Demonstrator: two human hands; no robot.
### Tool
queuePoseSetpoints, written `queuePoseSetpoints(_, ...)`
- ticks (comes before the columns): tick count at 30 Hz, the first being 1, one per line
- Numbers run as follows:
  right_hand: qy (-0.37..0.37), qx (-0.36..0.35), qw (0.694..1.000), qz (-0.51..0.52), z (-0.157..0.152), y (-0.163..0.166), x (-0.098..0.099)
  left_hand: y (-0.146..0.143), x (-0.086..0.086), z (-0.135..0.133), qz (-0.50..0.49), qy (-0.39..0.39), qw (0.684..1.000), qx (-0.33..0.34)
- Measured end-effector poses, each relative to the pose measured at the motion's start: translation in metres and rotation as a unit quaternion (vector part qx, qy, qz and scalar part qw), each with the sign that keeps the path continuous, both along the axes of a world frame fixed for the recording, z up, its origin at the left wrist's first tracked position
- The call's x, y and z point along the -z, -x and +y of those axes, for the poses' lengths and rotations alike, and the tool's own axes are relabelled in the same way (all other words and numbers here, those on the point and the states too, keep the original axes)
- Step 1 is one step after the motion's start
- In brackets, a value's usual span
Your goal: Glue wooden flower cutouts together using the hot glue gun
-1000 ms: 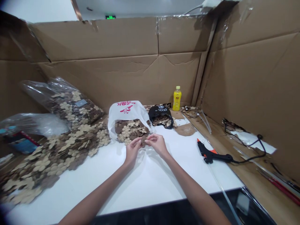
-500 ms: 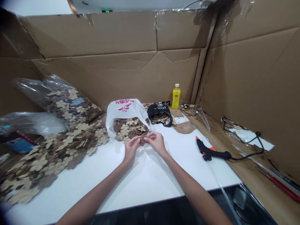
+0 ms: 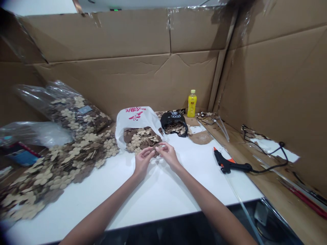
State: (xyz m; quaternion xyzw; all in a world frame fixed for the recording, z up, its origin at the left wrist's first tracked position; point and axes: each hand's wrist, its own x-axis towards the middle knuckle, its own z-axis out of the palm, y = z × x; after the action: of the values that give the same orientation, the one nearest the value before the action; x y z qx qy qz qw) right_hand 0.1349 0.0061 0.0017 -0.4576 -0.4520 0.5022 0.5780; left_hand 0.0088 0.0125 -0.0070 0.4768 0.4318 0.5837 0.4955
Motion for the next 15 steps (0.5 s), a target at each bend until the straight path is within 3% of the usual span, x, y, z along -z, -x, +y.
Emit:
queuePoseSetpoints(5,0.043,-0.108,0.990,0.079,-0.0032,0.0059,-0.0026,-0.0014,-0.0017,-0.0016,0.002,-0.005,1.000,-0.001)
queuePoseSetpoints(15,-0.030,-0.091,0.987,0.125,0.0001,0.0040,-0.0016,-0.0007,-0.0084,-0.0085,-0.007,-0.046,0.998,0.046)
